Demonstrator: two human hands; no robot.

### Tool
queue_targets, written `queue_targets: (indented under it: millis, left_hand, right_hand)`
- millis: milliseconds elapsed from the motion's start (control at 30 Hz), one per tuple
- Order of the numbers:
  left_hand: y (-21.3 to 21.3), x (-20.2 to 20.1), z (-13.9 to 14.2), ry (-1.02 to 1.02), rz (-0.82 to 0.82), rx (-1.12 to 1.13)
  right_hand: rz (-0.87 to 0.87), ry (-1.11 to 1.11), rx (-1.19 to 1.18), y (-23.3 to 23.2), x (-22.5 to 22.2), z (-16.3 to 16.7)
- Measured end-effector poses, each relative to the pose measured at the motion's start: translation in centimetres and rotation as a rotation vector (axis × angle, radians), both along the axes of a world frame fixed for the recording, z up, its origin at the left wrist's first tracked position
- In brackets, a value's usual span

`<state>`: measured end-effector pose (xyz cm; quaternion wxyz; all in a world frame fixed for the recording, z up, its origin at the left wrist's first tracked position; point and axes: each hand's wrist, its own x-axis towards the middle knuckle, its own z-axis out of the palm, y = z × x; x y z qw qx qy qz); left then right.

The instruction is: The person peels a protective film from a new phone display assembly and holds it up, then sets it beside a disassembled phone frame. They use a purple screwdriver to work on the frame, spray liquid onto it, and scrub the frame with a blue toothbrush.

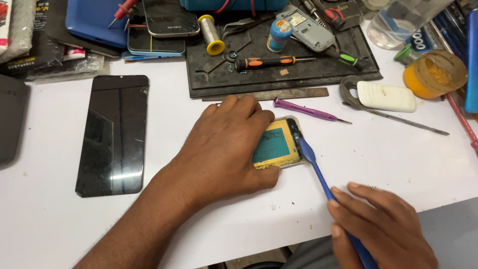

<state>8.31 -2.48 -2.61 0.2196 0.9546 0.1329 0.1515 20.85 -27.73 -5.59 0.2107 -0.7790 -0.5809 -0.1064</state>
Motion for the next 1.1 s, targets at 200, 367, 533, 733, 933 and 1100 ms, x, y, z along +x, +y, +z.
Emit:
queue_targets:
  millis: [200,367,533,733,933,1100]
  left_hand:
    - [-0.1,0.0,0.4,0.003,0.008,0.009]
    - [-0.1,0.1,0.1,-0.022,0.002,0.015]
    - [0.0,0.0,-0.1,-0.005,0.003,-0.001]
    - [-0.1,0.0,0.1,-0.015,0.001,0.01]
    - [0.6,0.0,-0.2,-0.072,0.056,0.089]
    - [0.8,0.1,-0.4,-0.085,0.132,0.101]
  right_hand:
    - [0.036,0.092,0.089,2.9,0.0,1.3]
    - [-0.045,0.059,0.041,1.3,-0.6,0.9]
    - [0.008,-0.012,0.008,0.2,-0.2,0.5]
    - [0.091,0.127,0.126,3.6,0.4,1.9]
    - [0.26,0.161,0.152,6.2,2.4,3.0]
    - [0.387,0.1,0.142,7.8,3.9,2.4]
